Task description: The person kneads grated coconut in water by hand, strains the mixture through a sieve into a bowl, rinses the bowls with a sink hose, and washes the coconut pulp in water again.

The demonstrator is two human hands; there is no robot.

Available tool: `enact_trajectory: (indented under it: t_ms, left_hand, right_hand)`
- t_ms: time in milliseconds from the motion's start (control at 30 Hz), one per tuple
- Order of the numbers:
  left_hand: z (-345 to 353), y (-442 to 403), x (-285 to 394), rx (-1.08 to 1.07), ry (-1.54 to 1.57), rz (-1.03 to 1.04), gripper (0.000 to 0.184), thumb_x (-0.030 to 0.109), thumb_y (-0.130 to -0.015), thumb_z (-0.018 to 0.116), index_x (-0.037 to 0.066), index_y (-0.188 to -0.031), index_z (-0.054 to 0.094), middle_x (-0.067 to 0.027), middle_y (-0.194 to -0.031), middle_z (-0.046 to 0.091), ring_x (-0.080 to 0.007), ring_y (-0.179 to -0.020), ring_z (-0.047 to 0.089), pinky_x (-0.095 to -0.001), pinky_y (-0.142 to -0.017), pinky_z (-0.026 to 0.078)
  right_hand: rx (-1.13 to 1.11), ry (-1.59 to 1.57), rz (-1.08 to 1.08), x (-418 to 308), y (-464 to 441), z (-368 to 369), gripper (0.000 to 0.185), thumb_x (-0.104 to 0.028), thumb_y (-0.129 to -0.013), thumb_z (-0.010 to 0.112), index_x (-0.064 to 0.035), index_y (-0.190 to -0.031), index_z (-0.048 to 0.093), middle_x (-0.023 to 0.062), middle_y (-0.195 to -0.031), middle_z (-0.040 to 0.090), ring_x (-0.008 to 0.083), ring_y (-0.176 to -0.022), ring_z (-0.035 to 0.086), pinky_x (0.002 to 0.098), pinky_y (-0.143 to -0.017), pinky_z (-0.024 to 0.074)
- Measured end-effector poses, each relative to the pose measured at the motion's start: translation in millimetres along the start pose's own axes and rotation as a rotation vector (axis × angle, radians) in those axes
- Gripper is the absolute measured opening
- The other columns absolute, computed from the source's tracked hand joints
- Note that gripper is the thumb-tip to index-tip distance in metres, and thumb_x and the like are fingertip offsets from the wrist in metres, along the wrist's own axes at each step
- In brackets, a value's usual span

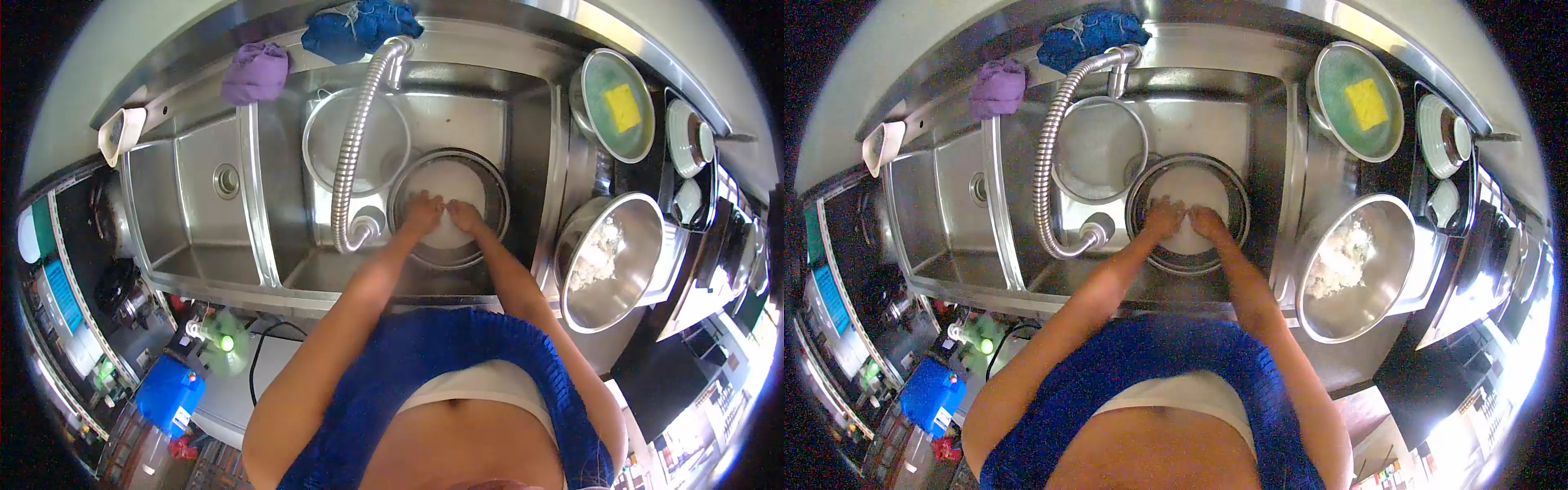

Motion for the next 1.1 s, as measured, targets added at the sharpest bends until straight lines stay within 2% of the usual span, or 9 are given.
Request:
enact_trajectory:
  t_ms: [200, 267, 300, 367, 400, 467, 567, 700, 1100]
  left_hand:
    - [-24.6, 29.2, 13.0, 0.066, 0.412, -0.265, 0.042, 0.031, -0.088, 0.048, 0.006, -0.121, 0.053, -0.0249, -0.117, 0.054, -0.0422, -0.112, 0.048, -0.0490, -0.093, 0.040]
    - [1.2, 23.5, 1.3, 0.114, 0.599, -0.377, 0.039, 0.027, -0.086, 0.051, 0.004, -0.118, 0.054, -0.0253, -0.115, 0.054, -0.0420, -0.109, 0.049, -0.0479, -0.091, 0.041]
    - [12.2, 24.2, -6.6, 0.159, 0.787, -0.488, 0.037, 0.022, -0.085, 0.054, 0.003, -0.115, 0.055, -0.0256, -0.112, 0.054, -0.0418, -0.107, 0.050, -0.0468, -0.089, 0.042]
    - [-13.6, 34.9, 13.5, 0.201, 0.709, -0.415, 0.035, 0.021, -0.083, 0.056, 0.002, -0.113, 0.055, -0.0261, -0.113, 0.053, -0.0410, -0.106, 0.051, -0.0467, -0.088, 0.043]
    - [-36.5, 44.1, 28.4, 0.242, 0.629, -0.340, 0.034, 0.019, -0.082, 0.057, 0.002, -0.111, 0.056, -0.0265, -0.113, 0.053, -0.0401, -0.105, 0.052, -0.0465, -0.086, 0.043]
    - [-79.6, 72.6, 61.2, 0.212, 0.560, -0.232, 0.034, 0.019, -0.081, 0.058, 0.002, -0.111, 0.057, -0.0260, -0.114, 0.052, -0.0401, -0.106, 0.051, -0.0469, -0.087, 0.042]
    - [-133.0, 103.2, 94.4, 0.367, 0.345, -0.014, 0.035, 0.019, -0.080, 0.059, 0.004, -0.112, 0.057, -0.0237, -0.116, 0.051, -0.0398, -0.108, 0.048, -0.0480, -0.090, 0.040]
    - [-172.4, 122.2, 109.0, 0.719, 0.243, 0.166, 0.035, 0.022, -0.081, 0.060, 0.009, -0.113, 0.058, -0.0192, -0.112, 0.051, -0.0393, -0.109, 0.045, -0.0499, -0.094, 0.036]
    - [-166.2, 105.3, 106.1, 0.805, 0.526, 0.251, 0.014, 0.015, -0.083, 0.056, 0.002, -0.083, 0.055, -0.0188, -0.089, 0.049, -0.0369, -0.085, 0.047, -0.0460, -0.074, 0.040]
  right_hand:
    - [0.190, -0.613, 0.495, 38.1, 14.5, 36.6, 0.041, -0.031, -0.089, 0.044, -0.0018, -0.114, 0.057, 0.0164, -0.111, 0.061, 0.0299, -0.104, 0.057, 0.0390, -0.090, 0.0434]
    - [0.153, -1.382, 0.574, -15.9, 40.9, 27.1, 0.032, -0.032, -0.091, 0.042, -0.0062, -0.100, 0.059, 0.0123, -0.090, 0.065, 0.0298, -0.081, 0.062, 0.0434, -0.076, 0.0504]
    - [0.153, -1.381, 0.571, -14.7, 44.6, 31.6, 0.032, -0.032, -0.091, 0.042, -0.0062, -0.100, 0.059, 0.0123, -0.090, 0.065, 0.0298, -0.081, 0.062, 0.0434, -0.076, 0.0504]
    - [0.352, -1.122, -0.097, -29.0, 41.2, 4.8, 0.030, -0.033, -0.090, 0.046, -0.0090, -0.102, 0.060, 0.0070, -0.090, 0.064, 0.0241, -0.078, 0.061, 0.0391, -0.072, 0.0518]
    - [0.352, -1.122, -0.102, -28.9, 39.2, -1.5, 0.030, -0.033, -0.090, 0.046, -0.0090, -0.102, 0.060, 0.0070, -0.090, 0.064, 0.0241, -0.078, 0.061, 0.0391, -0.072, 0.0518]
    - [-0.024, -1.873, 0.540, -19.4, 38.2, 34.9, 0.032, -0.034, -0.089, 0.048, -0.0074, -0.101, 0.060, 0.0072, -0.092, 0.064, 0.0232, -0.078, 0.062, 0.0381, -0.071, 0.0520]
    - [-0.263, -1.979, 0.235, -44.0, 40.9, 10.6, 0.029, -0.025, -0.086, 0.051, -0.0082, -0.109, 0.057, 0.0077, -0.103, 0.061, 0.0185, -0.090, 0.056, 0.0328, -0.084, 0.0452]
    - [-0.066, -1.697, 0.103, -56.4, 40.4, -1.7, 0.028, -0.026, -0.086, 0.051, -0.0085, -0.107, 0.057, 0.0077, -0.102, 0.061, 0.0189, -0.089, 0.056, 0.0332, -0.082, 0.0461]
    - [0.195, -1.208, -0.152, -85.2, 61.8, -22.5, 0.025, -0.027, -0.086, 0.052, -0.0092, -0.102, 0.059, 0.0076, -0.097, 0.062, 0.0201, -0.084, 0.059, 0.0344, -0.076, 0.0487]
Point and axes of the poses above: each hand's wrist, its own y-axis away from the middle knuckle, its own z-axis out of the palm, x = y × z, the point moved 8 cm from there along -y, towards the middle knuckle
